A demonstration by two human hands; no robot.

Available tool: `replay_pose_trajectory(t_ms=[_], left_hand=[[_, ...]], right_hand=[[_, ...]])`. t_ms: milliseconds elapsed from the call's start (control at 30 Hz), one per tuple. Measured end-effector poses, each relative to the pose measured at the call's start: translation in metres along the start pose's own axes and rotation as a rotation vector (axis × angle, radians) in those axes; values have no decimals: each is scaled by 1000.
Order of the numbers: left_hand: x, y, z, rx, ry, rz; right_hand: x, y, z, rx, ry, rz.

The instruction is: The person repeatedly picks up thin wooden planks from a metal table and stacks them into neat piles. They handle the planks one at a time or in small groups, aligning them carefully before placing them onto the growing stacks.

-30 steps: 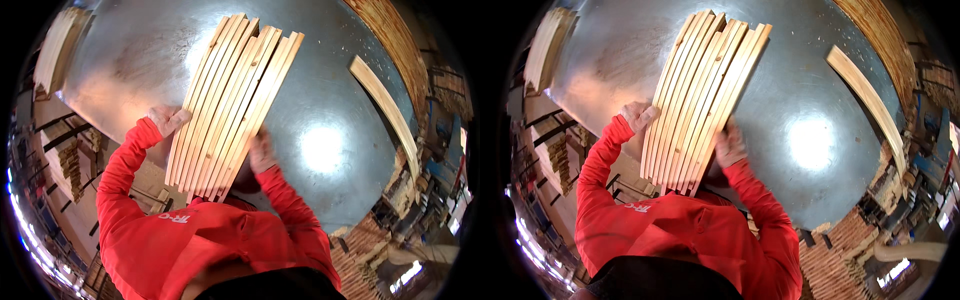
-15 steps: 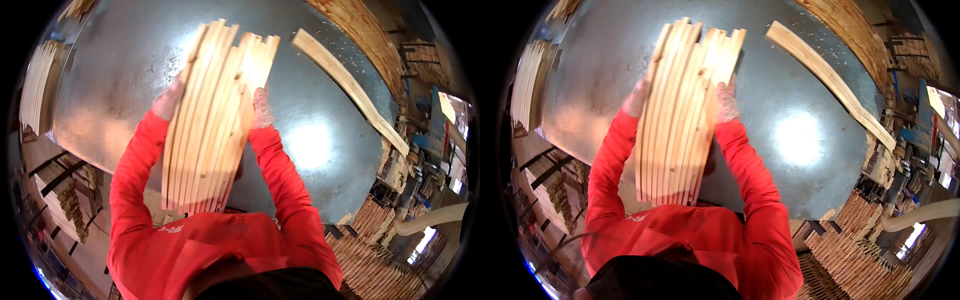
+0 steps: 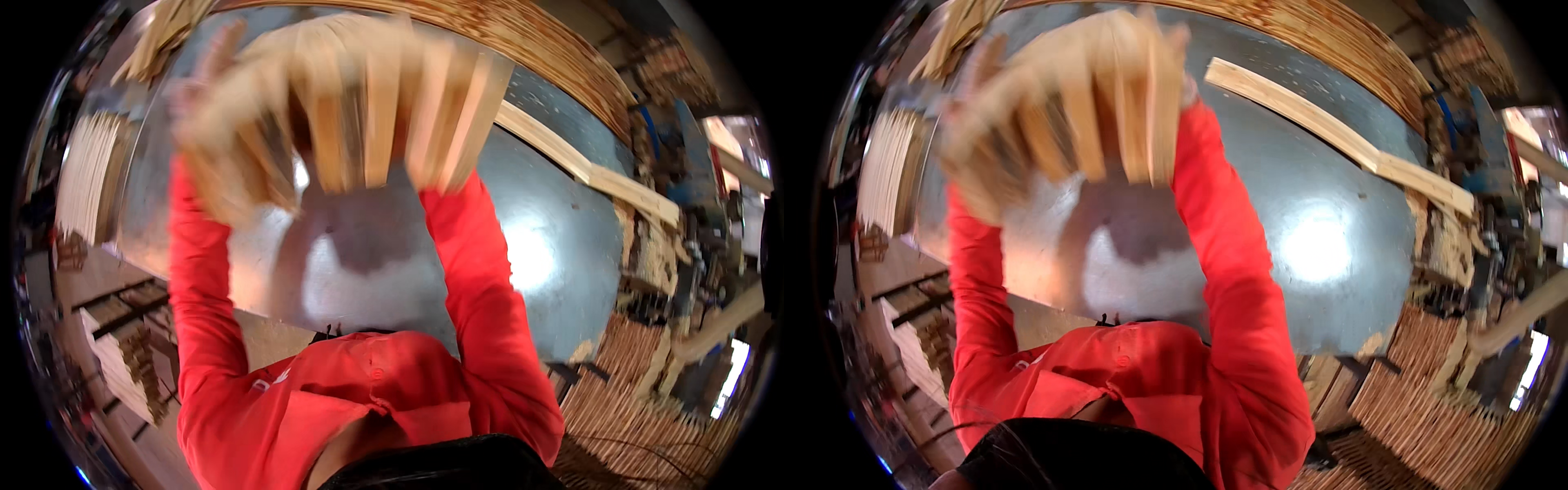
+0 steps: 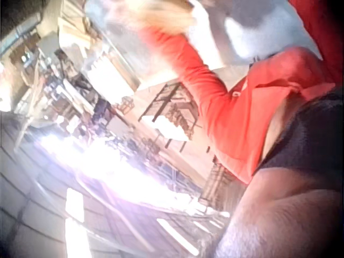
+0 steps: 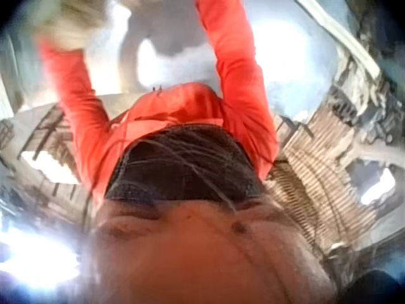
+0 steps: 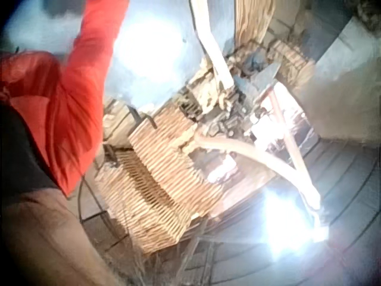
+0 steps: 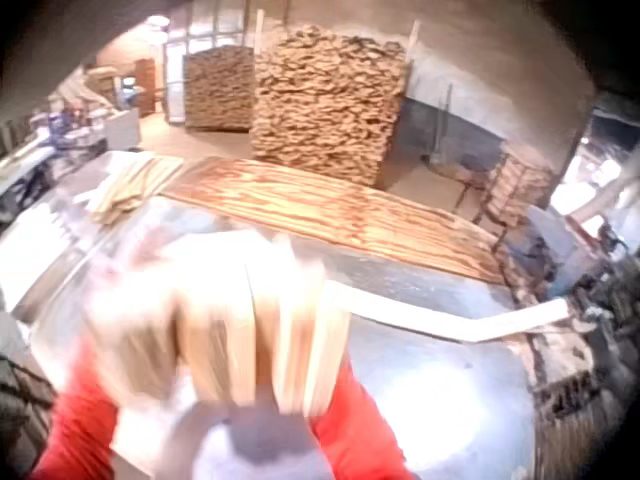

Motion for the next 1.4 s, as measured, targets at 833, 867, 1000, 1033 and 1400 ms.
replay_pose_trajectory(t_ms=[833,867,1000,1033,1400], left_hand=[[111,184,-90,498,-628,-280],[136,170,-90,484,-667,-300],[261,121,-93,529,-815,-208],[306,110,-125,485,-847,-121],[544,-31,-208,264,-1382,-94]], right_hand=[[-77,219,209,-571,345,-139],[-92,222,231,-538,441,-171],[-182,238,339,-469,702,-292],[-213,241,375,-384,799,-361],[-429,178,618,-691,698,-749]])
Point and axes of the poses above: each hand's wrist, its own y-axis away from the middle knuckle, its own x-axis out of the back of the hand, z = x × y, the point moved 2 cm from there along -y, towards the middle knuckle, and after that the axes turned 10 degrees about -y, right-handed, at the moved point
